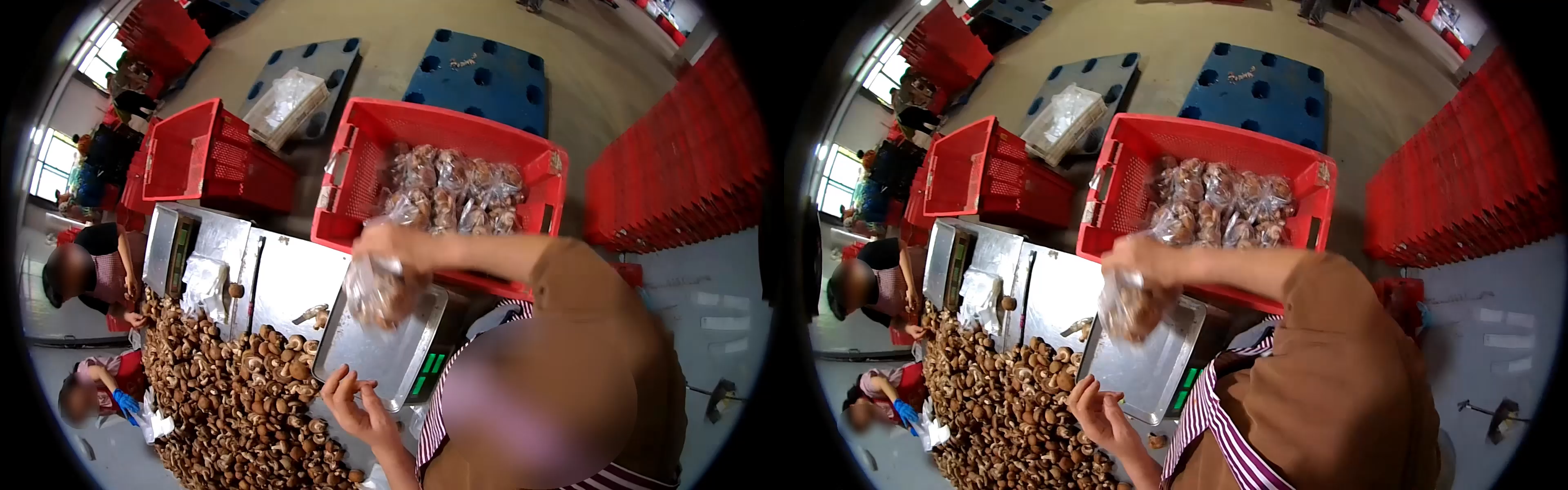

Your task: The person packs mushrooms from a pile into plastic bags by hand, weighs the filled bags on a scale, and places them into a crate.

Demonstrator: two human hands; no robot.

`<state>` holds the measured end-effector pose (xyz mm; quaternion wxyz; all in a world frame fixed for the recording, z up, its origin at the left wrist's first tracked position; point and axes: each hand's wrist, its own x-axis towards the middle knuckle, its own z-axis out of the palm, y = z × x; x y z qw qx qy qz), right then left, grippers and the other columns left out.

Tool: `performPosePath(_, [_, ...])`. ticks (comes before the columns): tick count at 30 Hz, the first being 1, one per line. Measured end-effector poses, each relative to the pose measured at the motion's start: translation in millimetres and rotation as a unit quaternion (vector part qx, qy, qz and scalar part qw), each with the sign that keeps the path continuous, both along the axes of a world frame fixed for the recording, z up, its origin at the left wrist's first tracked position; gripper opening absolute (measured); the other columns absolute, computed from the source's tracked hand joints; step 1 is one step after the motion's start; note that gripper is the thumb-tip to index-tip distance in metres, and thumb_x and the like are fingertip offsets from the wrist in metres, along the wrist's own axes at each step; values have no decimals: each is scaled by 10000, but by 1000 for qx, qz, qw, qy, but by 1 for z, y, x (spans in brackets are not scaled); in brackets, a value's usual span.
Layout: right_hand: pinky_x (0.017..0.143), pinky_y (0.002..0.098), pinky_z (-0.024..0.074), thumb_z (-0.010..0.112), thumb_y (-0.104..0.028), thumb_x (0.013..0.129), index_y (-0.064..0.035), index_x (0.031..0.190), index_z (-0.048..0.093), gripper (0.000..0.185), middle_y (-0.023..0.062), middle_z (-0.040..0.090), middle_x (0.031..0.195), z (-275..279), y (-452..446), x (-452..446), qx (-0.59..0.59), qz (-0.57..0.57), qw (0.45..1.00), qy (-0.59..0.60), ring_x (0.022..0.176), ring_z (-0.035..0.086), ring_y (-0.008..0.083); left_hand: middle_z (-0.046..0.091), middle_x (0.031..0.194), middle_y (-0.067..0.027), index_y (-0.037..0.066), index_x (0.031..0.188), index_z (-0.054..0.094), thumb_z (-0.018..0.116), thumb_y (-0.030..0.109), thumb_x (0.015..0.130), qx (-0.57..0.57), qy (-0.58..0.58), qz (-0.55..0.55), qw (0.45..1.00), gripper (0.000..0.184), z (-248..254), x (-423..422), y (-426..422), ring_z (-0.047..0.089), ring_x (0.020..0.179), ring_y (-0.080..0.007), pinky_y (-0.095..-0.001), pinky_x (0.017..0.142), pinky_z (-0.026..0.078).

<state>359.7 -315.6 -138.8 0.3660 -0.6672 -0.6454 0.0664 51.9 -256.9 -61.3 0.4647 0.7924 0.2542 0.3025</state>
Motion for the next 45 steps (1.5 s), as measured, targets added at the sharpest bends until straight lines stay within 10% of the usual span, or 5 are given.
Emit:
performPosePath(11, [814, 486, 520, 578, -259, 875, -120, 1045, 687, 245, 185, 704, 992, -184, 108, 130, -351, -146, 925, 6, 939, 677, 385, 594, 1072, -125, -39, 1052, 631, 546, -4, 927, -128, 31, 50, 990, 155, -38, 1, -1, 600, 719, -152, -275, 628, 528])
performPosePath(15, [739, 474, 520, 667, -255, 809, -113, 1017, 689, 252, 163, 710, 928, -186, 106, 97, -346, -73, 931, -85, 860, 691, 351, 608, 1026, -110, -15, 1099, 612, 566, 49, 951, -97, 80, 56, 990, 168, -69, -22, 7, 596, 709, -136, -273, 629, 519])
performPosePath(21, [1056, 520, 335, 640, -442, 862, -119, 1280, 605, 528, 107, 566, 1310, -157, 82, 118, -209, -322, 922, 58, 1243, 476, 310, 589, 930, -82, -24, 1130, 614, 557, 54, 962, -96, 123, 59, 986, 194, -105, -60, 7, 552, 811, -145, -289, 727, 471])
performPosePath(29, [1092, 588, 313, 547, -609, 875, -138, 1282, 642, 629, 152, 457, 1451, -187, 15, 106, -443, -295, 842, 87, 1381, 366, 370, 612, 935, -68, -11, 1160, 636, 527, 35, 967, -143, 144, 51, 978, 226, -115, -55, 1, 584, 815, -132, -269, 732, 489])
performPosePath(45, [1104, 556, 303, 625, -281, 857, -117, 1301, 569, 477, 107, 452, 1451, -175, -35, 23, -183, -384, 904, 37, 1367, 359, 337, 649, 889, -79, -13, 1096, 650, 567, 81, 975, -121, 123, 40, 984, 175, -112, -69, -26, 599, 786, -150, -281, 723, 484])
